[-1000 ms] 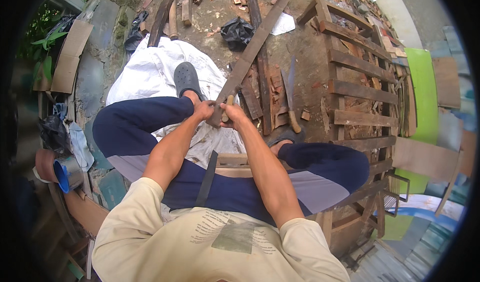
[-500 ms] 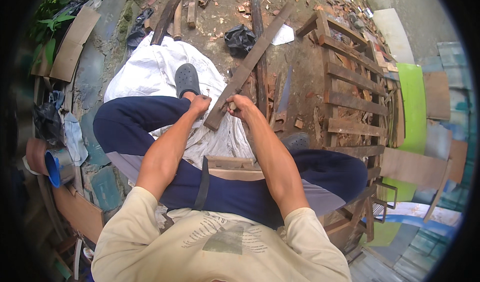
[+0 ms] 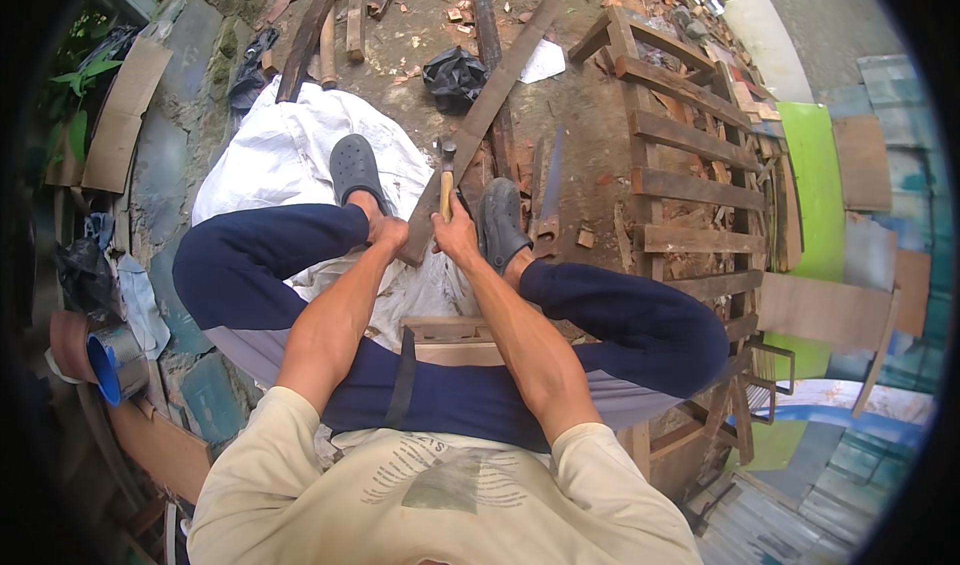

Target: The person sits on the ground and uses a hammer to pry apart wooden planks from a pallet. They repeatedly strike the wood to loosen joints and separate pieces, handling the planks one at a time.

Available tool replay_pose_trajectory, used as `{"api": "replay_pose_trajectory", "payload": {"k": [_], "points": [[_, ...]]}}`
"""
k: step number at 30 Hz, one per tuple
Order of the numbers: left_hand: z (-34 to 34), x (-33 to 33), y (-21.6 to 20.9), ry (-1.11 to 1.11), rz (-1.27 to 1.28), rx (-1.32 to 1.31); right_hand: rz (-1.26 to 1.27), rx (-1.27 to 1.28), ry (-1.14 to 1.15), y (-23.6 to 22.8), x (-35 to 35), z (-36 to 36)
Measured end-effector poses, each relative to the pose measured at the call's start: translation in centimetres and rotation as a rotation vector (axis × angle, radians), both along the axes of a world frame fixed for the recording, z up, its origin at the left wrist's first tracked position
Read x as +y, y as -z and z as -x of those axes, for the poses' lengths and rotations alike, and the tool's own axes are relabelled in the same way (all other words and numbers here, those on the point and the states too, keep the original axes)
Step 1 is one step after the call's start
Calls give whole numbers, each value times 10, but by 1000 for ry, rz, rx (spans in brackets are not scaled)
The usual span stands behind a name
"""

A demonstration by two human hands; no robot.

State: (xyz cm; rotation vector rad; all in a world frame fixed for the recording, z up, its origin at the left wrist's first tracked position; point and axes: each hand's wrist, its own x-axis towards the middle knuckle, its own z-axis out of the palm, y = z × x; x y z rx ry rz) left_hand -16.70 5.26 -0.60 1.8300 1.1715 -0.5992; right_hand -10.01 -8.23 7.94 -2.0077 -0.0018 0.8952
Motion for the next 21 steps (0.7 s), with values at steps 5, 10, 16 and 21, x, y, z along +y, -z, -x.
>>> {"api": "replay_pose_trajectory", "payload": {"k": [5,10,16,21], "points": [[4,26,11,-419,-206,-270,292,-78,-566,-75,-13,-83],[14,50,27,-509,-82,-604,211,-326,-1118,-69,-7,-111],[37,31,1,-214,101,-369,276,-110,-1293,-61,17,-98],[64,-6,-7,10,21,-293,236,-129,-1320,-51,21,-95]]}}
